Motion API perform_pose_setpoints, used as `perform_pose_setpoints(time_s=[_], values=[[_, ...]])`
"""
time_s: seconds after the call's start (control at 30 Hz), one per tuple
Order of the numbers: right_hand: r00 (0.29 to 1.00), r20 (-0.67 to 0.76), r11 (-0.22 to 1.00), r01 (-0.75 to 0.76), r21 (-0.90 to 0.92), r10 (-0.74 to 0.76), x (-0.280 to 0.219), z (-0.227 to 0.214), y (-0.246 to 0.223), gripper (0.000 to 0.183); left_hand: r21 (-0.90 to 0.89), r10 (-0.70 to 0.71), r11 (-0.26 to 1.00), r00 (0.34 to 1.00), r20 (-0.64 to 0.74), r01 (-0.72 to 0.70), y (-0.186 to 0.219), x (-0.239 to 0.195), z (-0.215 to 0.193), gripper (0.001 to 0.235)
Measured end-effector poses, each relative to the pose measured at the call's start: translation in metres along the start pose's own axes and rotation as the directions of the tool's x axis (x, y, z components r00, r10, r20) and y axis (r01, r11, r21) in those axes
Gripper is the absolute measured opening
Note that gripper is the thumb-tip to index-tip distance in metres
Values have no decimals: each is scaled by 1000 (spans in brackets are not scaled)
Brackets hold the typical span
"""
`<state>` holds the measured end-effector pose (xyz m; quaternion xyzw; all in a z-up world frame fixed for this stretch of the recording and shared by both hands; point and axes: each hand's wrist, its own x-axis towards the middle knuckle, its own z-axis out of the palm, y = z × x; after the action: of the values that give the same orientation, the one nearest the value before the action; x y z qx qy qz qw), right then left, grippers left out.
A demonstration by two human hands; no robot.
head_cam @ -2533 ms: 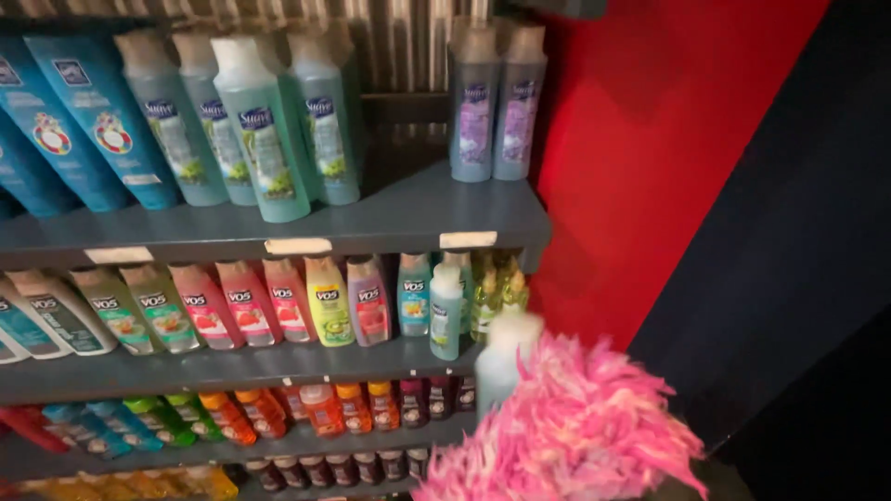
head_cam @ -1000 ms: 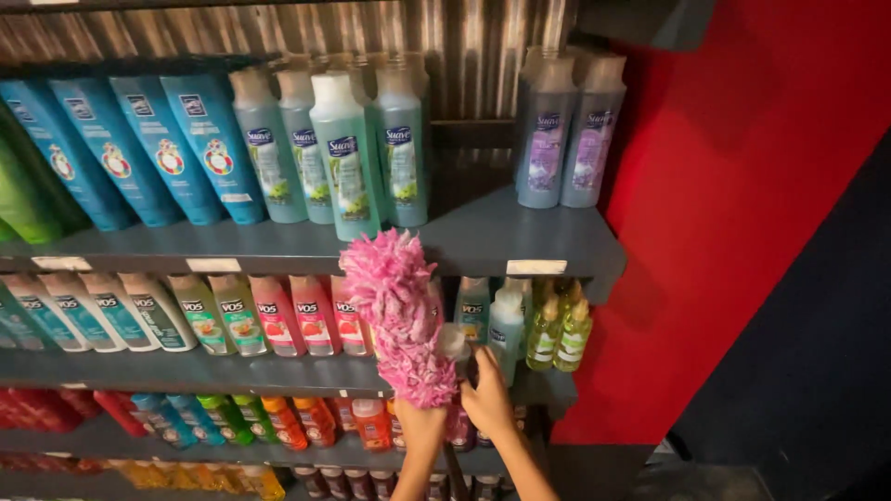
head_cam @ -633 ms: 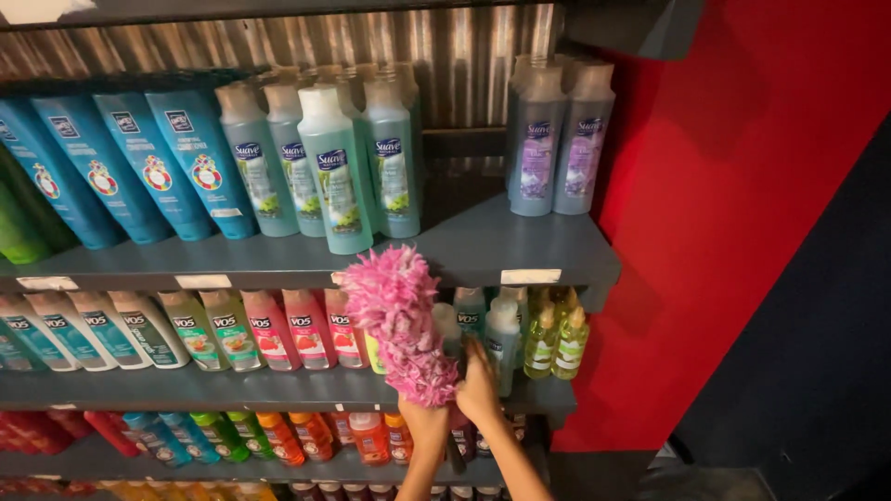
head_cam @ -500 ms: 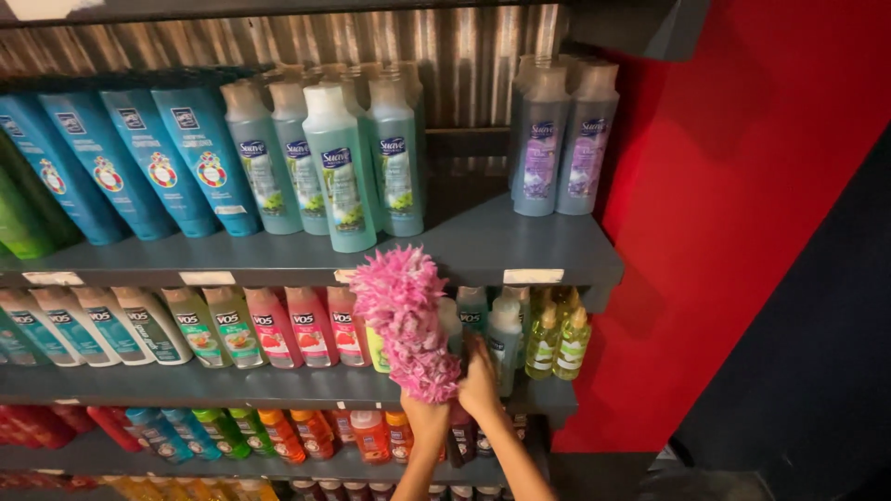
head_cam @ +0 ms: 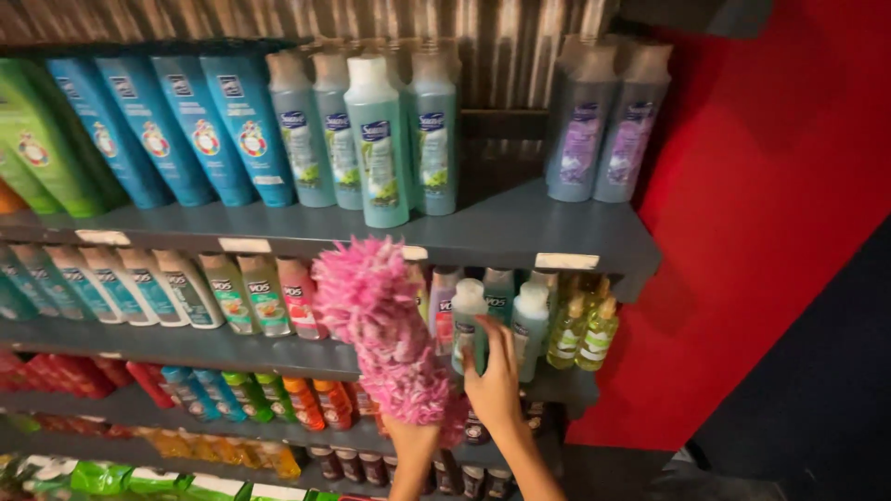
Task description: Dusting and organizing shampoo and conditioner bottles on a retail store shelf.
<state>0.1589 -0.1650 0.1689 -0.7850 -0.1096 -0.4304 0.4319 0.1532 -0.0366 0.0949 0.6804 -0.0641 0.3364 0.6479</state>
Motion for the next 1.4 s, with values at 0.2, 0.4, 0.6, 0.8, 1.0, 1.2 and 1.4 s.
perform_pose_setpoints(time_s=[0.2,0.4,0.6,0.8,1.0,1.2,1.4], values=[[980,-2,974,196,109,-197,62,4,-79,36,67,119,991,991,-53,-116,54,23,-37,46],[959,-52,947,282,155,-277,150,46,-97,31,-1,155,988,985,-74,-156,91,96,-43,42],[992,-33,973,124,194,-120,200,102,-61,62,-309,97,946,995,-30,-102,87,229,-18,53],[995,26,988,90,122,-94,196,116,-49,79,-527,82,849,991,101,-16,57,262,-5,67],[995,16,994,101,52,-102,187,120,-38,71,-387,97,919,994,47,-72,67,256,-4,64],[999,45,987,-16,160,9,166,71,-76,57,-406,158,903,987,8,-141,97,221,-15,59],[980,200,962,-67,264,13,110,26,-87,59,-252,150,956,989,-13,-148,107,155,-44,64]])
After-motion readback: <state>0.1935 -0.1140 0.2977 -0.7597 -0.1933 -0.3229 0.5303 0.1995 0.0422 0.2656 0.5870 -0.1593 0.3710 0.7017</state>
